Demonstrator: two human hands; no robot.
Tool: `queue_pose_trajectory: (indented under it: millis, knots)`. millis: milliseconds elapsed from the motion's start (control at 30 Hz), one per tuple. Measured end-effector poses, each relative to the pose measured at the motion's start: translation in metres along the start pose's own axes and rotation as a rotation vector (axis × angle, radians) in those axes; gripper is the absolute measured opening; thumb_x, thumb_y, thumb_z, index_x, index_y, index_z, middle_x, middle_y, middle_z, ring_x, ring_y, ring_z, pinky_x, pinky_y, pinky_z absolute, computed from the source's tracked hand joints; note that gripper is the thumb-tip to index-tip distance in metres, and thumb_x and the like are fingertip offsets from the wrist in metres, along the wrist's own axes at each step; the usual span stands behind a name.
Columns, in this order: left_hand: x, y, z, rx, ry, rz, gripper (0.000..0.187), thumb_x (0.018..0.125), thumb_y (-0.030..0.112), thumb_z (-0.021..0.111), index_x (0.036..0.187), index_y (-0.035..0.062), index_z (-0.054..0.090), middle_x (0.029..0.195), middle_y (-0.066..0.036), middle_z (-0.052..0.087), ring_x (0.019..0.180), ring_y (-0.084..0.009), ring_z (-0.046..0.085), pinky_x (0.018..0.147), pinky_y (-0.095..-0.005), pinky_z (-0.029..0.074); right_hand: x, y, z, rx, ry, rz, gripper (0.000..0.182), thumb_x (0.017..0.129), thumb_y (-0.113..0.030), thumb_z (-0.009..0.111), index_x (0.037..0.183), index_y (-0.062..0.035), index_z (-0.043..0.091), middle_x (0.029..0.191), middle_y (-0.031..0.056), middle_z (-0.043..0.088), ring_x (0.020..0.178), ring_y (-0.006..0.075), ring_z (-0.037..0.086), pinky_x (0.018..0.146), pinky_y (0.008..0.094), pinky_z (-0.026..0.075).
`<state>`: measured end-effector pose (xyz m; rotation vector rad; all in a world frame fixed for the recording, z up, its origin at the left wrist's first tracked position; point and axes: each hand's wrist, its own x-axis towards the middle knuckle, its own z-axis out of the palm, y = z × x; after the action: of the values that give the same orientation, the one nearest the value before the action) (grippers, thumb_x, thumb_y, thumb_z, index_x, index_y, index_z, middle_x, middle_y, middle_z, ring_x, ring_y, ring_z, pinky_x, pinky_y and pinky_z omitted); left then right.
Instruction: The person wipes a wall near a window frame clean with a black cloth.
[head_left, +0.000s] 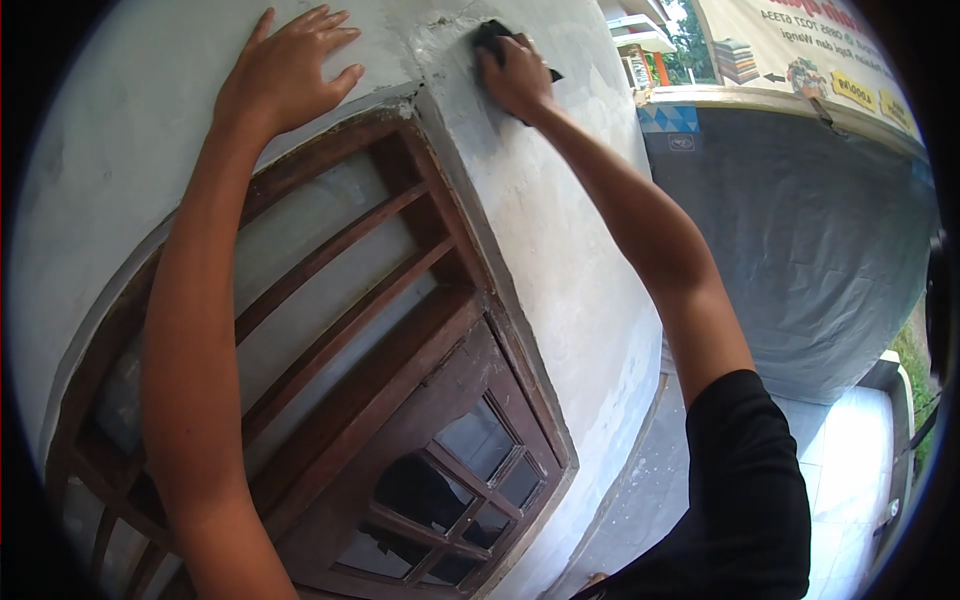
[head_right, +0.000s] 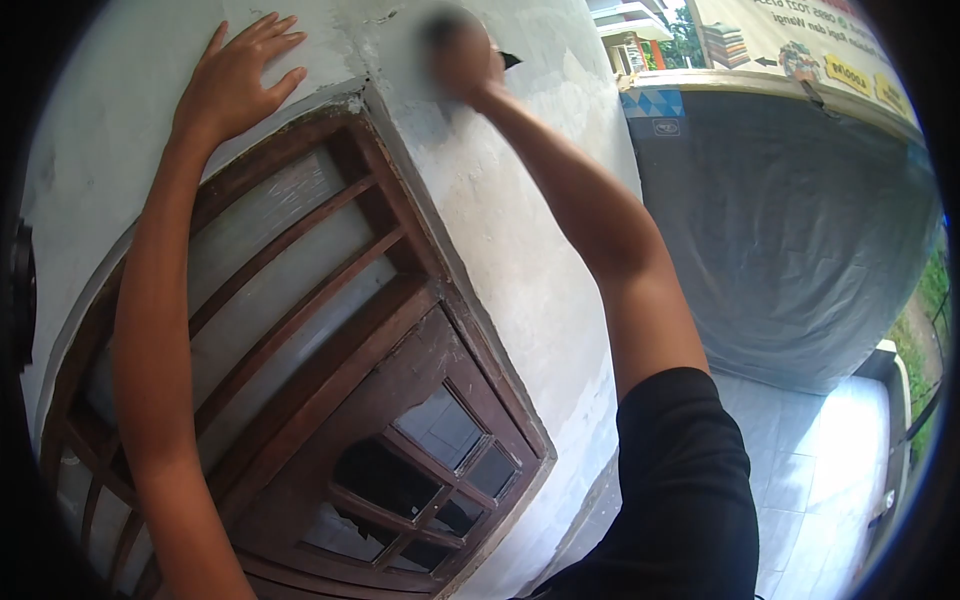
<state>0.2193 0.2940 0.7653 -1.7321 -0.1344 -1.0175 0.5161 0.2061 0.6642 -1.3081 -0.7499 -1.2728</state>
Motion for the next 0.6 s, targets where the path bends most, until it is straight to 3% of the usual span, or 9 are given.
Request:
queue_pose_trajectory:
  millis: [67, 167, 267, 300, 367, 467, 500, 567, 600]
  knots:
    - [0.0, 0.0, 0.003, 0.002, -0.003, -0.018, 0.05, 0.097, 0.044, 0.06, 0.143, 0.0231, 0.062, 0.158, 0.001, 0.05, 0.15, -0.016, 0.04, 0.129, -0.0486, 0.02, -0.016, -0.034, -0.011, 0.073, -0.053, -0.035, 0.052, 0.096, -0.047, 0.059, 0.121, -0.0025, 0.068, 0.13, 0.0231, 0.061, 0.118, 0.0431, 0.062, 0.1, 0.0533, 0.05]
    - [0.0, 0.0, 0.001, 0.001, -0.016, -0.021, 0.049, 0.098, 0.044, 0.06, 0.143, 0.0232, 0.062, 0.158, 0.001, 0.05, 0.149, -0.016, 0.04, 0.129, -0.0483, 0.02, -0.037, -0.072, -0.02, 0.12, -0.103, -0.118, 0.047, 0.098, -0.04, 0.059, 0.122, -0.0001, 0.063, 0.129, 0.0231, 0.058, 0.121, 0.0459, 0.058, 0.099, 0.0562, 0.05]
    - [-0.002, -0.001, 0.002, 0.006, 0.001, -0.004, 0.049, 0.098, 0.044, 0.06, 0.142, 0.0235, 0.062, 0.158, 0.001, 0.05, 0.149, -0.0159, 0.04, 0.129, -0.0479, 0.02, -0.027, -0.072, -0.014, 0.02, -0.092, -0.074, 0.046, 0.099, -0.037, 0.057, 0.127, -0.0007, 0.058, 0.128, 0.0241, 0.055, 0.12, 0.0503, 0.057, 0.099, 0.0581, 0.049]
    - [-0.002, -0.001, 0.002, 0.007, -0.001, -0.005, 0.049, 0.098, 0.044, 0.06, 0.142, 0.0235, 0.062, 0.158, 0.001, 0.05, 0.149, -0.0159, 0.04, 0.129, -0.0479, 0.02, -0.019, -0.066, -0.007, -0.038, -0.02, -0.022, 0.038, 0.1, -0.031, 0.056, 0.127, -0.0039, 0.058, 0.128, 0.0252, 0.058, 0.114, 0.0497, 0.061, 0.098, 0.0584, 0.049]
    - [-0.003, -0.002, 0.002, 0.004, 0.005, 0.0, 0.049, 0.098, 0.044, 0.06, 0.143, 0.0234, 0.062, 0.158, 0.001, 0.05, 0.15, -0.0158, 0.04, 0.129, -0.0477, 0.02, 0.003, -0.049, 0.002, -0.085, -0.014, 0.134, 0.042, 0.101, -0.033, 0.053, 0.129, -0.002, 0.058, 0.133, 0.0266, 0.057, 0.119, 0.0497, 0.06, 0.102, 0.0574, 0.048]
    - [-0.004, -0.004, 0.004, 0.026, 0.018, 0.017, 0.05, 0.098, 0.044, 0.061, 0.143, 0.0231, 0.061, 0.158, 0.001, 0.05, 0.15, -0.0158, 0.039, 0.129, -0.0476, 0.02, 0.027, -0.02, 0.007, -0.143, -0.057, 0.185, 0.05, 0.101, -0.037, 0.05, 0.135, -0.0017, 0.054, 0.139, 0.0267, 0.056, 0.124, 0.05, 0.058, 0.105, 0.0554, 0.047]
    - [-0.005, -0.005, 0.005, 0.027, 0.012, 0.014, 0.05, 0.098, 0.044, 0.061, 0.143, 0.0231, 0.061, 0.158, 0.001, 0.05, 0.15, -0.0158, 0.039, 0.129, -0.0476, 0.02, 0.035, -0.002, 0.021, -0.136, 0.025, 0.237, 0.037, 0.102, -0.028, 0.051, 0.129, -0.0051, 0.061, 0.127, 0.0267, 0.064, 0.116, 0.0482, 0.061, 0.097, 0.0581, 0.05]
    - [-0.003, -0.01, 0.004, -0.222, -0.054, 0.019, 0.057, 0.094, 0.046, 0.062, 0.139, 0.0101, 0.064, 0.156, -0.01, 0.052, 0.151, -0.024, 0.038, 0.129, -0.0521, 0.016, 0.048, 0.026, 0.017, -0.177, -0.079, 0.248, 0.05, 0.101, -0.039, 0.05, 0.136, -0.0027, 0.054, 0.141, 0.0254, 0.055, 0.126, 0.0484, 0.057, 0.106, 0.0547, 0.047]
    - [-0.003, -0.008, -0.001, -0.217, -0.053, 0.018, 0.057, 0.094, 0.046, 0.062, 0.139, 0.0101, 0.064, 0.156, -0.01, 0.052, 0.151, -0.024, 0.038, 0.129, -0.0521, 0.016, 0.056, 0.043, 0.02, -0.174, -0.103, 0.275, 0.051, 0.101, -0.039, 0.051, 0.137, -0.003, 0.054, 0.141, 0.0251, 0.055, 0.127, 0.0476, 0.057, 0.106, 0.0543, 0.047]
